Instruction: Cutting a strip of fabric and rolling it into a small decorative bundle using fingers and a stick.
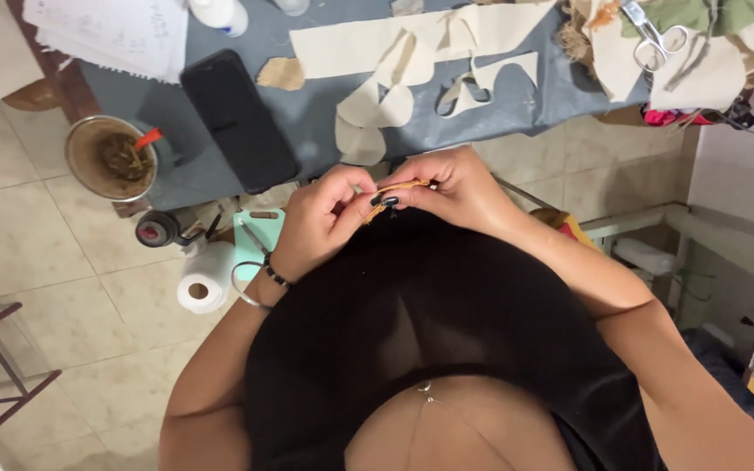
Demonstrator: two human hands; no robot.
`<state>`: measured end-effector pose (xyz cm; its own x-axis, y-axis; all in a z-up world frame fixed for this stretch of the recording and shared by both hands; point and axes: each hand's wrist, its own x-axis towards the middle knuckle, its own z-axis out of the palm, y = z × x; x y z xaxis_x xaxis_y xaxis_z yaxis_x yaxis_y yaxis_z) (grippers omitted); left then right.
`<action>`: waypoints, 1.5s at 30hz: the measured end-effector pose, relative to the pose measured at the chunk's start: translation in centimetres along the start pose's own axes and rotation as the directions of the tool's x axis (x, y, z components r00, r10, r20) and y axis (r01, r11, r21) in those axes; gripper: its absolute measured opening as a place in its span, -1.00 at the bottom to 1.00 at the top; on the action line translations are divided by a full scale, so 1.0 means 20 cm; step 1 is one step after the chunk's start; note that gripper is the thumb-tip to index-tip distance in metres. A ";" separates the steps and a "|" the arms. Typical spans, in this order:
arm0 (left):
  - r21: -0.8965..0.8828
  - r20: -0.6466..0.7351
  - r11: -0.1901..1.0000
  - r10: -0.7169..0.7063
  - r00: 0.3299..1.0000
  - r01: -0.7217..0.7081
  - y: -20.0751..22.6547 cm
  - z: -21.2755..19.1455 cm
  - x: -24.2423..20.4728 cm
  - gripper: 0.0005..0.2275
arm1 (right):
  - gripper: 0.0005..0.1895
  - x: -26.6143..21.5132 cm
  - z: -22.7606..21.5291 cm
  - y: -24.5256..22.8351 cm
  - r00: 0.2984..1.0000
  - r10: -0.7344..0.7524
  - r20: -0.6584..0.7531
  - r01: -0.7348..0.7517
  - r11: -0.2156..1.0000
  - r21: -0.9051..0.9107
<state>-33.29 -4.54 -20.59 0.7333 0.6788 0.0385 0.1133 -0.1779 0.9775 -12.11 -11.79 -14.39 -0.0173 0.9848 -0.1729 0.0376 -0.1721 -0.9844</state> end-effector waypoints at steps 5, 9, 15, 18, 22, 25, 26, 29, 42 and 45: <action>0.030 0.022 0.994 -0.103 0.994 0.103 0.02 0.06 0.02 -0.86 | -0.93 -0.05 -0.09 0.07 0.992 -0.090 -0.085 0.085 0.994 -0.066; -0.083 -0.055 0.967 -0.246 0.968 0.241 0.03 0.11 0.04 -0.84 | -0.88 -0.10 -0.15 0.16 0.982 -0.060 -0.181 0.079 0.992 0.096; -0.201 -0.147 0.927 -0.347 0.926 0.316 0.06 0.15 0.05 -0.82 | -0.86 -0.16 -0.28 0.31 0.943 -0.148 -0.298 0.176 0.982 0.068; -0.228 -0.188 0.908 -0.396 0.899 0.352 0.10 0.11 0.04 -0.86 | -0.90 -0.19 -0.36 0.36 0.875 -0.225 -0.428 0.241 0.970 -0.017; -0.176 -0.227 0.903 -0.424 0.877 0.391 0.09 0.04 0.00 -0.88 | -0.91 -0.21 -0.44 0.34 0.848 -0.258 -0.462 0.252 0.965 -0.076; -0.106 -0.274 0.906 -0.422 0.864 0.409 0.11 0.00 -0.03 -0.88 | -0.91 -0.21 -0.51 0.35 0.834 -0.282 -0.474 0.261 0.959 -0.113; -0.056 -0.299 0.917 -0.394 0.869 0.396 0.13 -0.02 -0.03 -0.88 | -0.91 -0.22 -0.52 0.35 0.833 -0.278 -0.479 0.249 0.961 -0.124; 0.053 -0.355 0.955 -0.254 0.900 0.291 0.14 -0.05 -0.04 -0.88 | -0.93 -0.21 -0.53 0.36 0.844 -0.262 -0.468 0.246 0.964 -0.097; -0.241 -0.186 0.949 -0.249 0.951 0.201 0.18 -0.05 0.07 -0.87 | -0.90 -0.21 -0.53 0.47 0.739 -0.133 -0.660 0.314 0.935 0.164; -0.087 -0.176 0.952 -0.305 0.936 0.293 0.19 -0.04 0.08 -0.87 | -0.91 -0.27 -0.55 0.48 0.703 -0.175 -0.689 0.293 0.954 0.058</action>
<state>-32.29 -3.62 -16.67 0.5337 0.8151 -0.2253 0.2645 0.0921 0.9600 -0.62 -18.57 -22.59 0.6697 0.7390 0.0737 -0.0268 0.1233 -0.9920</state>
